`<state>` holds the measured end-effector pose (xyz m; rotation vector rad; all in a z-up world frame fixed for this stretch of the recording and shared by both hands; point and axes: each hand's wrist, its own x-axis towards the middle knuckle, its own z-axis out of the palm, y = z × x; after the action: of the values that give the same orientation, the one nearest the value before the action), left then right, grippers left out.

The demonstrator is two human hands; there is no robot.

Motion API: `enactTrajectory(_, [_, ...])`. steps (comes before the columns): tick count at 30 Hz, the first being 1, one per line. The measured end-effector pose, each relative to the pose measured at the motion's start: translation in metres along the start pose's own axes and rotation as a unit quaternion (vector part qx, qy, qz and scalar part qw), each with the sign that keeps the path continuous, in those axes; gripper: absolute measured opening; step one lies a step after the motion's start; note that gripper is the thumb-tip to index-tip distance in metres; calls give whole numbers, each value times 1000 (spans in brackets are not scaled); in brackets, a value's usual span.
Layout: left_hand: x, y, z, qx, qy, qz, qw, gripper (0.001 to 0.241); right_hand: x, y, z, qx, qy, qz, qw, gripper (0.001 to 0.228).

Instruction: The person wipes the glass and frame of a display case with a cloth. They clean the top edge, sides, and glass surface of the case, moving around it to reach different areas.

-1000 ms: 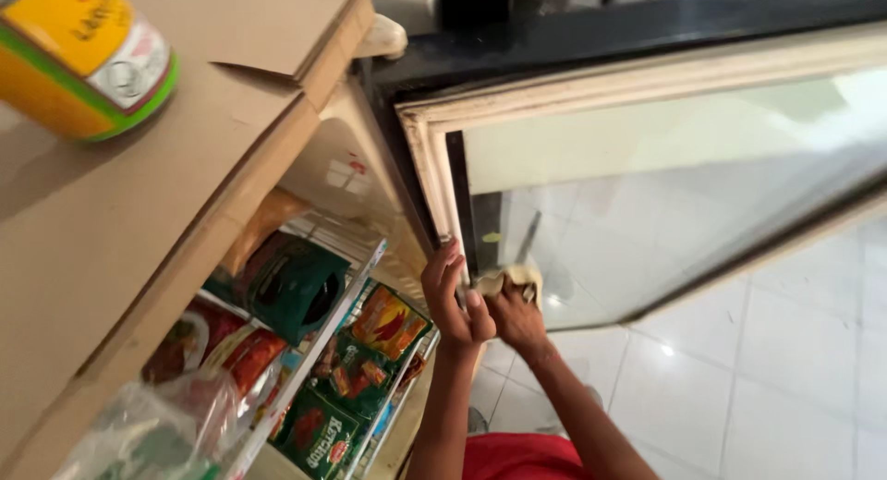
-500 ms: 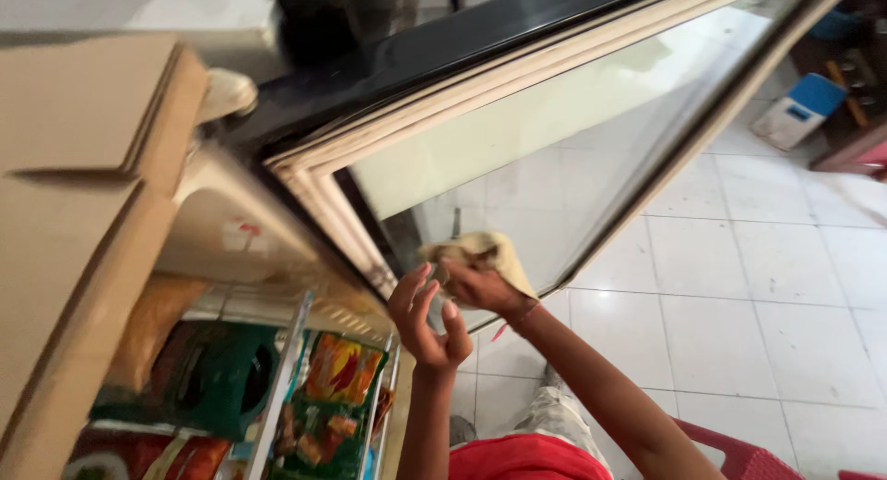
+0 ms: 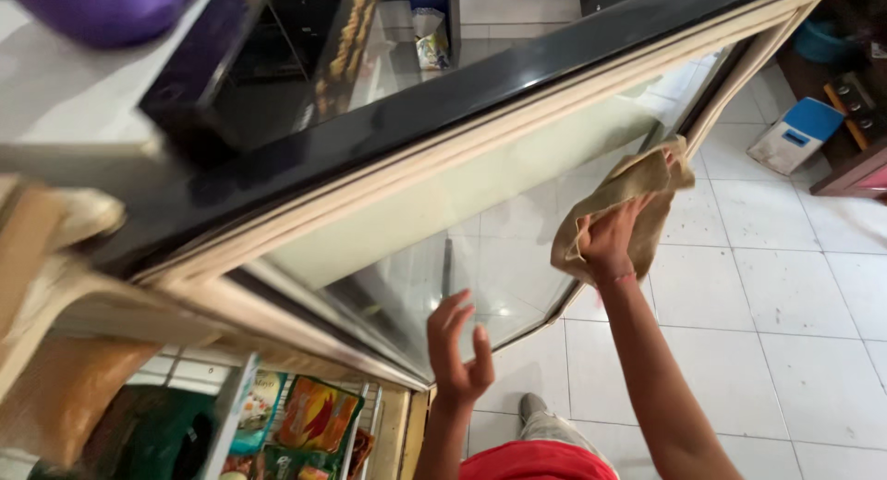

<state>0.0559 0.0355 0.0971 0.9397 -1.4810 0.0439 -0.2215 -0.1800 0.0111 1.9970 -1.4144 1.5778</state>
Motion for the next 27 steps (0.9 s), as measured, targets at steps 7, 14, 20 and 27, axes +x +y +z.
enactTrajectory(7, [6, 13, 86, -42, -42, -20, 998, 29, -74, -14, 28, 332, -9, 276, 902, 73])
enactTrajectory(14, [16, 19, 130, -29, -39, -60, 997, 31, -196, -9, 27, 234, -177, 226, 929, 48])
enactTrajectory(20, [23, 36, 104, 60, 5, -134, 989, 34, -201, 5, 30, 269, -282, 248, 887, 50])
enactTrajectory(27, [112, 80, 29, 208, 43, 31, 977, 28, -193, -3, 16, 295, -314, 279, 858, 46])
